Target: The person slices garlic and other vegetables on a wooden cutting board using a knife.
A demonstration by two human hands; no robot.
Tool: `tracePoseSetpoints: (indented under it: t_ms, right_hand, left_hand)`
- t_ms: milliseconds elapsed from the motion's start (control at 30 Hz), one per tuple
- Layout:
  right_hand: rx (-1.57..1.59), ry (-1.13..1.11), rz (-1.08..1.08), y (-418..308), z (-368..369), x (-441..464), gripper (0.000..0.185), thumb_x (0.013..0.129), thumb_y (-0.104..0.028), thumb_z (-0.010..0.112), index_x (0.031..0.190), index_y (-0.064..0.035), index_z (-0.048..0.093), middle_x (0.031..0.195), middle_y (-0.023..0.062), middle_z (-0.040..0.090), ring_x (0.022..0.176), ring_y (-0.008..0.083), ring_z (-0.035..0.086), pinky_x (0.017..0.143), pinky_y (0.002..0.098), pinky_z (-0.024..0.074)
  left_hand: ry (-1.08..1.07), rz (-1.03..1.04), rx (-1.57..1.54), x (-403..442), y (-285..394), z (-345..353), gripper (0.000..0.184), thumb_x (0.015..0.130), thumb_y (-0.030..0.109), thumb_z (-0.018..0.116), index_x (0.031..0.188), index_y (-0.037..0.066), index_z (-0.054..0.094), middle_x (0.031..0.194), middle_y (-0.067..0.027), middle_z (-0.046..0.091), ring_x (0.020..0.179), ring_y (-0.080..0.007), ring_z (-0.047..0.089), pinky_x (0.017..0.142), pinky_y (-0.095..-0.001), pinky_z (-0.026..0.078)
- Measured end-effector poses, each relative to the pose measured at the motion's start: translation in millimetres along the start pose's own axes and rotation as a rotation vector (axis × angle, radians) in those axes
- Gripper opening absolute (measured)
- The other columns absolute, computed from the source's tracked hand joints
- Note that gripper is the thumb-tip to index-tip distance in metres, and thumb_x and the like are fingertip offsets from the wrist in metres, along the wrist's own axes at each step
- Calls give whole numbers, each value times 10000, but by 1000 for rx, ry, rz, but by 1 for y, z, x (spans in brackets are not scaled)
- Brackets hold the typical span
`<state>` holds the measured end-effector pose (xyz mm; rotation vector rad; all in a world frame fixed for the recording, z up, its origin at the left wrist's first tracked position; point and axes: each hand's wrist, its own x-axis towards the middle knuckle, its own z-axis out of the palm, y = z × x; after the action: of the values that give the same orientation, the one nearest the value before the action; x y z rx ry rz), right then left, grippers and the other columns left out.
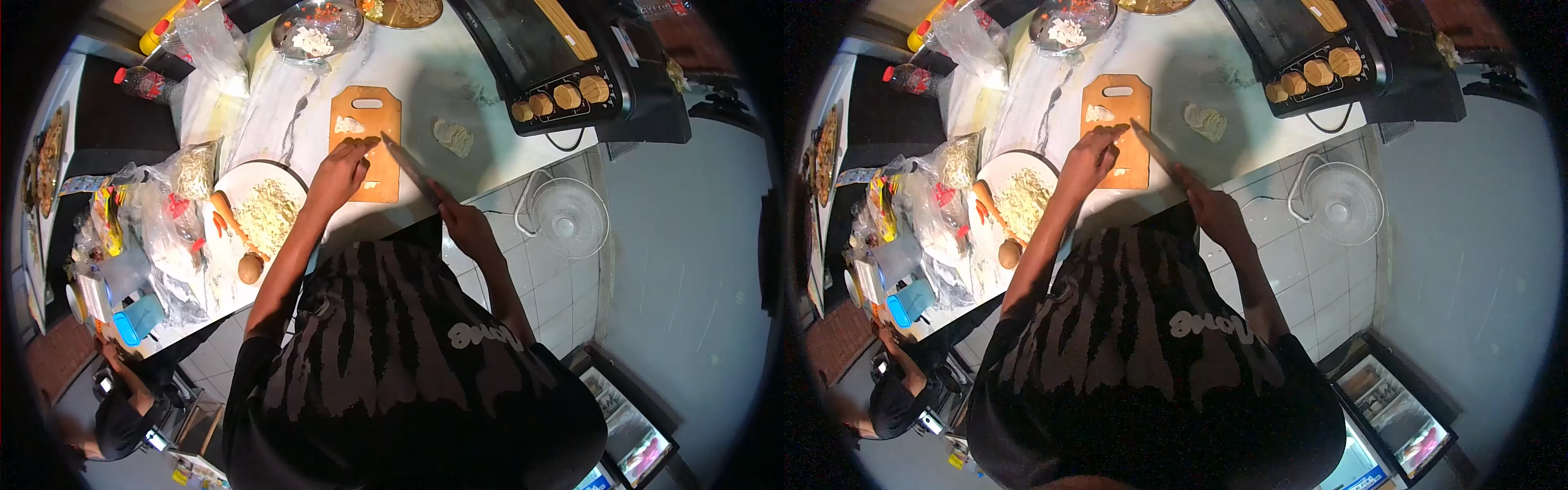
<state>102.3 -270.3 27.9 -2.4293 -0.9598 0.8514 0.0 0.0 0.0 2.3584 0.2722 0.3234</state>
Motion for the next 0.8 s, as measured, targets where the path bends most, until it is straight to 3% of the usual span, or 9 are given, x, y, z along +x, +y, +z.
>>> tracePoseSetpoints:
  t_ms: [100,200,367,400,500,567,600,633,800]
  right_hand:
    - [58,-52,-17,-12,12,-7,543,1033,-235,481,1549,-335,344,768,239,634,737,401,666,705,495,504]
    - [107,-41,-11,-12,13,-7,535,1029,-224,487,1540,-328,367,782,233,639,740,403,664,715,478,512]
    - [121,248,-137,1,3,6,514,1030,-205,481,1529,-298,396,836,225,652,789,400,672,755,447,528]
    - [107,191,-78,5,-3,10,509,1025,-172,479,1520,-269,416,933,224,662,872,390,673,799,445,527]
    - [-8,28,70,-17,-31,13,513,1023,-172,471,1524,-266,408,974,235,654,905,391,670,827,456,523]
    - [18,65,-13,-1,-22,15,517,1027,-189,464,1531,-278,391,936,243,652,879,400,670,814,467,522]
    - [44,101,-98,3,-19,16,520,1031,-207,457,1538,-290,374,898,250,650,853,410,670,801,479,522]
    - [43,98,-99,6,-16,16,520,1031,-207,457,1538,-290,374,898,250,650,853,410,670,801,479,522]
    - [47,-57,-34,-2,-11,4,507,1027,-256,460,1524,-315,384,844,231,667,776,432,660,720,525,532]
  left_hand:
    - [-41,-78,-125,-5,5,-9,377,899,27,571,1267,78,638,1080,-170,672,1004,-345,641,894,-409,517]
    - [156,-40,-45,-3,1,-14,377,875,4,593,1245,60,638,1067,-179,676,993,-374,630,888,-419,513]
    - [99,-152,59,4,-7,-11,408,845,-14,604,1246,56,633,1088,-191,673,1032,-370,626,895,-436,512]
    - [89,-137,43,3,-6,-9,415,842,-13,607,1250,56,629,1087,-189,672,1022,-366,628,886,-433,516]
    - [37,-90,24,4,-1,-6,434,838,-10,612,1266,62,621,1080,-183,671,998,-360,635,872,-429,521]
    - [-2,-63,21,4,6,-6,447,837,-7,615,1278,67,616,1074,-179,670,983,-358,640,865,-429,524]
    - [-5,-78,-17,4,10,-6,439,836,-13,612,1269,57,622,998,-177,654,968,-345,635,859,-426,521]
    - [-7,-94,-55,4,12,-7,431,835,-19,609,1260,47,627,922,-174,638,953,-332,630,852,-423,519]
    - [50,-162,-68,5,14,-1,439,838,-29,629,1266,67,627,933,-167,663,890,-327,659,807,-410,541]
